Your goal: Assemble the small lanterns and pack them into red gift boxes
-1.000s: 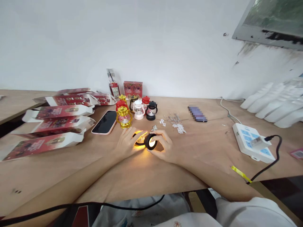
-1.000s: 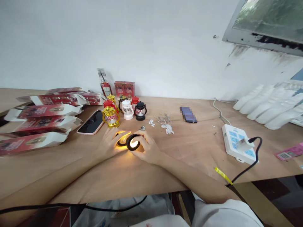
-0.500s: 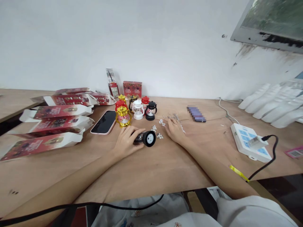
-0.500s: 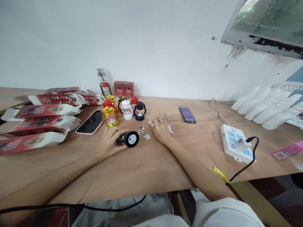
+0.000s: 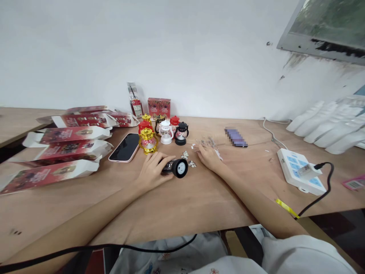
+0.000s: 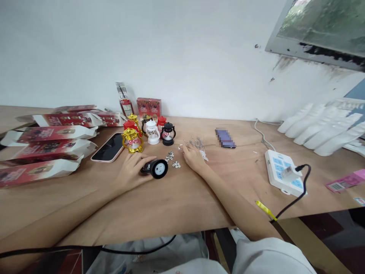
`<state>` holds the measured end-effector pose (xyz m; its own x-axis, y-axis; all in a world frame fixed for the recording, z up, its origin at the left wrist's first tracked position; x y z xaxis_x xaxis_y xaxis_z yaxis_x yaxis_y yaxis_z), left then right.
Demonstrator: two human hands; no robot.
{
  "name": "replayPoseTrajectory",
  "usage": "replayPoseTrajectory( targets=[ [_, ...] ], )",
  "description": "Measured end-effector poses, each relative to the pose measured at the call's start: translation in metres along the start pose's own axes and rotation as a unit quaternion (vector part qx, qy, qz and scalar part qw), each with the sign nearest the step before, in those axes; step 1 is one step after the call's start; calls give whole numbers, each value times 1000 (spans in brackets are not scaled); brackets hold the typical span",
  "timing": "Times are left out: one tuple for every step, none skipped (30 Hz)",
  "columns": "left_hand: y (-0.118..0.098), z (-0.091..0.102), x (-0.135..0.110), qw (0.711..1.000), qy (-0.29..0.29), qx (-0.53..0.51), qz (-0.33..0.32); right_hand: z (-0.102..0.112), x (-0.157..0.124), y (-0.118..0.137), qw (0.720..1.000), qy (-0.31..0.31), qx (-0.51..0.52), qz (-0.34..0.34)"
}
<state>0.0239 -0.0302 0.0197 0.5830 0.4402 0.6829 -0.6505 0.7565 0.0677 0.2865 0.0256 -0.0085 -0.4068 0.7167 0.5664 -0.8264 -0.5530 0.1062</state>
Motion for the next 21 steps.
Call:
replayPoseTrajectory(
  targets=[
    [0, 0, 0, 1000, -1, -1, 1, 1, 0, 1, 1000, -10, 3, 8],
    [0, 0, 0, 1000, -1, -1, 2, 1, -1, 2, 1000, -24, 8, 18],
    [0, 0, 0, 1000, -1, -1, 3, 2, -1, 3, 999, -40, 15, 27],
    [0, 0, 0, 1000, 1, 0, 5, 3, -2, 5, 998, -57, 21, 34],
    [0, 0, 0, 1000, 4, 1, 7, 4, -2, 7, 996, -72, 27, 38],
    [0, 0, 0, 1000, 7, 2, 10, 5, -3, 8, 995, -82, 31, 40],
    [1, 0, 0, 1000, 10, 3, 14, 5, -3, 10, 995, -87, 32, 39],
    [1, 0, 0, 1000, 13, 4, 17, 6, -3, 11, 995, -85, 29, 35],
    [1, 0, 0, 1000, 14, 4, 19, 6, -4, 12, 996, -79, 22, 29],
    [1, 0, 0, 1000, 14, 3, 19, 6, -4, 12, 997, -67, 14, 20],
    [1, 0, 0, 1000, 15, 2, 19, 6, -4, 12, 999, -52, 4, 10],
    [1, 0, 0, 1000, 17, 1, 19, 6, -4, 12, 999, -37, -4, -2],
    [1, 0, 0, 1000, 19, -1, 20, 7, -4, 11, 1000, -22, -10, -13],
    [1, 0, 0, 1000, 20, -2, 20, 7, -4, 10, 1000, -8, -12, -23],
    [0, 0, 0, 1000, 21, -3, 20, 6, -3, 8, 1000, 5, -9, -29],
    [0, 0, 0, 1000, 20, -3, 20, 6, -3, 7, 999, 16, -4, -33],
    [0, -1, 0, 1000, 19, -3, 20, 5, -3, 5, 999, 26, 2, -36],
    [0, -1, 0, 1000, 19, -3, 21, 4, -3, 3, 999, 34, 8, -39],
    [0, -1, 0, 1000, 20, -4, 24, 3, -3, 1, 998, 40, 14, -44],
    [0, -1, 0, 999, 22, -5, 26, 1, -3, 0, 998, 44, 21, -47],
    [0, -1, 0, 999, 23, -5, 27, -1, -3, -2, 997, 44, 30, -49]
  ],
)
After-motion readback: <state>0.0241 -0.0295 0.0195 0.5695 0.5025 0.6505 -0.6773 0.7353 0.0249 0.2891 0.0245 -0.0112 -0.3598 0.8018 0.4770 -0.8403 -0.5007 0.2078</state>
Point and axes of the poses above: each hand's wrist, its own x-axis towards the middle knuckle, its own z-axis out of the back of the hand, y = z × x, the point moved 1 cm from there along x, towards the middle knuckle, and after that the axes turned 4 degrees about x, right-handed, at the moved point
